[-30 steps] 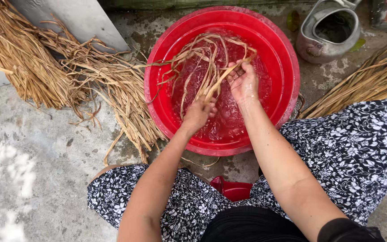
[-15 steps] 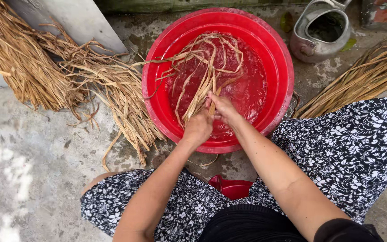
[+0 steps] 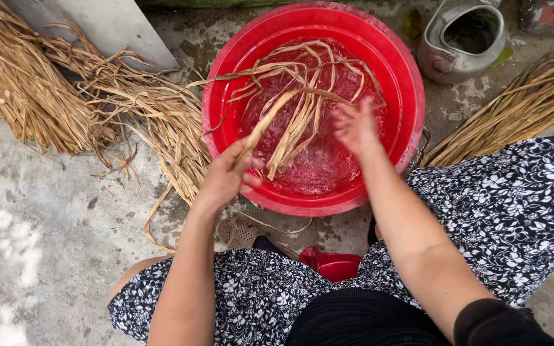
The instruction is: The person sits on the ground and washes bundles of dried leaf strips in a red basin of water, dipping, swishing and turning the strips by hand, then lifting them out and setting them aside while taking new dry bundles from the pile.
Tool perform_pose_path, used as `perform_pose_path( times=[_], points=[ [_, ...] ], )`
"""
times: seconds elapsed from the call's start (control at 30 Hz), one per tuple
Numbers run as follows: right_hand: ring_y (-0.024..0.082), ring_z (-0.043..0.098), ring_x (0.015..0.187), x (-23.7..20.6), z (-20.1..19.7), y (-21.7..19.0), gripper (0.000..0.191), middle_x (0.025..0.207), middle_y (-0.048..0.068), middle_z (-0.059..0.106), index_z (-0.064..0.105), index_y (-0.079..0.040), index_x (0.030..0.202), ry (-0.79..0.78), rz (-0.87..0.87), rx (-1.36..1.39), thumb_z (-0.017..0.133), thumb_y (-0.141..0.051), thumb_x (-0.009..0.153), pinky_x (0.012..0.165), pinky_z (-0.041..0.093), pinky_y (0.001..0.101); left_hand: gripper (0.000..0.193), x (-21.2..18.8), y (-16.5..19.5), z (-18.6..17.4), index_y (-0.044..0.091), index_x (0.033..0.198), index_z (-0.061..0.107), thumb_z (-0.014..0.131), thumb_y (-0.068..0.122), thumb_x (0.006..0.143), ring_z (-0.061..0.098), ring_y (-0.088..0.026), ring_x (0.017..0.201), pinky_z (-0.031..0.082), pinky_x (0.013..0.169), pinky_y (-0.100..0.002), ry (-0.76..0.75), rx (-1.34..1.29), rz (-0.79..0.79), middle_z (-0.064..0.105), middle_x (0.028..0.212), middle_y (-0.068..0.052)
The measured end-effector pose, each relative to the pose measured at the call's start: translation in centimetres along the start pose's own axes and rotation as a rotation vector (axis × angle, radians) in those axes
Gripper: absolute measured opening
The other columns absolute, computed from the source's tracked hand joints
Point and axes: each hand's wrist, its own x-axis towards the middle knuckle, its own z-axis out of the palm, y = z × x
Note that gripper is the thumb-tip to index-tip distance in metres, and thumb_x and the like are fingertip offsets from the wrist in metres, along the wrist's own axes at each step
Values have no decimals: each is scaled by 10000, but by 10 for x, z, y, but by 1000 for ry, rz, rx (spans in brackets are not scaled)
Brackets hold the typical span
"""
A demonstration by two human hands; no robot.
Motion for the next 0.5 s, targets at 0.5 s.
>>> perform_pose_path(
  times=[0.5],
  points=[
    [87, 315, 436, -23, 32, 46, 316, 594, -30, 445, 602, -74, 884, 23, 134, -275, 557, -343, 1043, 373, 240, 220, 337, -18, -3, 44, 96, 891, 696, 559, 355, 1058, 380, -76, 512, 312, 476, -259, -123, 1, 24, 420, 585, 57]
  ],
)
